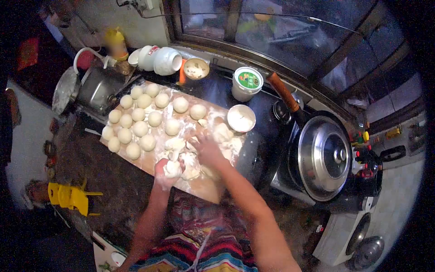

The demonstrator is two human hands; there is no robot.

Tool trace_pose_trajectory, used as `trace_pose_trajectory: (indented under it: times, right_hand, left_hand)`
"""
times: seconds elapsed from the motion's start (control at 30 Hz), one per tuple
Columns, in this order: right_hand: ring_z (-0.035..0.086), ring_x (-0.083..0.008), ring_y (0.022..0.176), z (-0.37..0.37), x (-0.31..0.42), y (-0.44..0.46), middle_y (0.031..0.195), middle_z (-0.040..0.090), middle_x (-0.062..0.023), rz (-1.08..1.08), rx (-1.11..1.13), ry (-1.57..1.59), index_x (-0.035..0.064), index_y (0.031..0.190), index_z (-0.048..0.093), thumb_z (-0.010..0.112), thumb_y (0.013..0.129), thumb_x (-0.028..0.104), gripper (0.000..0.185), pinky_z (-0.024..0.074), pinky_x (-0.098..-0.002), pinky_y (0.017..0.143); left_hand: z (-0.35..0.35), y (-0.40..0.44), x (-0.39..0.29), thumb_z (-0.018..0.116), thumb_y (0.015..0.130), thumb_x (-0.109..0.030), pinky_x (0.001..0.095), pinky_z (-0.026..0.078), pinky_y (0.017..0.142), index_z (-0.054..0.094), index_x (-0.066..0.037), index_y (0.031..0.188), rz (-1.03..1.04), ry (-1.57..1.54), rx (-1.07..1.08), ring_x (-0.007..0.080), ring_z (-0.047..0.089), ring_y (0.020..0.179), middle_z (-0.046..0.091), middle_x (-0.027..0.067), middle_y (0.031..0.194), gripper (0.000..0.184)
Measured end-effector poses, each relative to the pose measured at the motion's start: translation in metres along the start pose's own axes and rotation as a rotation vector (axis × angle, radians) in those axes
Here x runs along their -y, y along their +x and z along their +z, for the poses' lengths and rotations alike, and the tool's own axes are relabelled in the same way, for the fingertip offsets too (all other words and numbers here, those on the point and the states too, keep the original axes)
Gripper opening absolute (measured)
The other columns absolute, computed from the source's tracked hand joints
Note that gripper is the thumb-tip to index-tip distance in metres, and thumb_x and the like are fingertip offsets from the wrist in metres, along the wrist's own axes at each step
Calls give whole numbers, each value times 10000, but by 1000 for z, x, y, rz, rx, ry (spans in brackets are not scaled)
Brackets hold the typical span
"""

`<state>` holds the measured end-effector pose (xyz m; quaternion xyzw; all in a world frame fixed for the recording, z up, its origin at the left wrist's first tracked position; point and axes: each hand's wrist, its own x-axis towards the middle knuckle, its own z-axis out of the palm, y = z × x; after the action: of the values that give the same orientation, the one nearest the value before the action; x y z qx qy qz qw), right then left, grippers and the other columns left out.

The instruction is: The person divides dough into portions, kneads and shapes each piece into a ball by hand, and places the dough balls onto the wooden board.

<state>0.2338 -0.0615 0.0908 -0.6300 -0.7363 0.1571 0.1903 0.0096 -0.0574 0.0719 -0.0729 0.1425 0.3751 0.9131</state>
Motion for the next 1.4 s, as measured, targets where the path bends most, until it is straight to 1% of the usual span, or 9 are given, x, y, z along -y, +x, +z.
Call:
trace_pose_trajectory:
  times: [0.13, 0.27, 0.53, 0.7, 0.83, 0.93, 1.13, 1.27, 1.4]
  right_hand:
    - [539, -336, 1127, -13, -12, 6, 1234, 575, -147, 595, 158, 1267, 42, 1325, 480, 611, 800, 138, 550, 460, -487, 919]
    - [609, -251, 1012, -53, 10, -14, 1192, 592, -131, 699, -28, 2292, 43, 1274, 511, 585, 820, 201, 486, 544, -401, 809]
    - [647, -276, 729, -26, -7, 0, 1051, 661, -129, 529, -195, 603, 79, 1159, 613, 694, 811, 276, 408, 528, -418, 702]
    - [597, -295, 983, -17, 24, 20, 928, 647, -147, 154, -72, -86, 118, 1033, 689, 586, 805, 491, 449, 420, -474, 834]
    - [612, -325, 921, -32, 16, 51, 956, 641, -172, 394, -15, -88, 55, 983, 668, 531, 868, 353, 348, 468, -451, 769]
    - [626, -349, 898, 0, -22, 62, 973, 641, -171, 201, -355, -71, 55, 1030, 655, 596, 840, 210, 253, 503, -431, 793]
    - [609, -335, 785, -46, -11, 14, 861, 612, -178, 272, -140, 268, 19, 978, 638, 620, 857, 182, 204, 502, -416, 709]
    - [615, -346, 823, -50, 2, -77, 870, 619, -179, 293, -128, 240, 27, 1017, 642, 626, 857, 157, 207, 506, -416, 759]
    - [591, -349, 972, -27, 15, -105, 974, 626, -198, 186, -116, 14, 35, 1095, 635, 612, 858, 156, 267, 476, -428, 863]
  left_hand:
    - [21, -18, -7, 503, 904, -268, 425, 486, 807, 482, -8, 1234, -41, -150, 163, 332, 536, 971, 549, 181, 1137, 420]
    - [49, -20, 2, 514, 923, -282, 383, 497, 771, 481, -6, 1238, 96, 97, -326, 283, 543, 1014, 545, 152, 1117, 420]
    - [37, 4, -3, 607, 890, -262, 357, 504, 622, 572, -83, 997, 47, 310, -180, 228, 604, 711, 582, 33, 758, 212]
    - [46, 18, -11, 520, 922, -380, 381, 504, 651, 585, -73, 997, 101, 456, -225, 223, 602, 732, 602, 43, 796, 322]
    - [98, 16, -6, 379, 925, -427, 463, 441, 949, 540, -9, 1117, 293, 259, -200, 313, 577, 1049, 598, 142, 1061, 487]
    - [76, 21, -23, 421, 926, -311, 466, 409, 1003, 485, 19, 1218, 200, 222, -95, 337, 540, 1138, 565, 183, 1171, 446]
    - [87, 43, -15, 564, 877, -42, 428, 422, 993, 445, 36, 1259, 540, 628, -219, 270, 545, 1117, 570, 167, 1151, 408]
    - [65, 80, -9, 586, 880, -92, 381, 413, 997, 509, -36, 1232, 657, 1557, -332, 276, 529, 1133, 576, 137, 1177, 365]
    - [59, 94, 12, 619, 874, -279, 420, 371, 1025, 525, -58, 1262, 875, 2777, -34, 332, 492, 1210, 547, 151, 1290, 457]
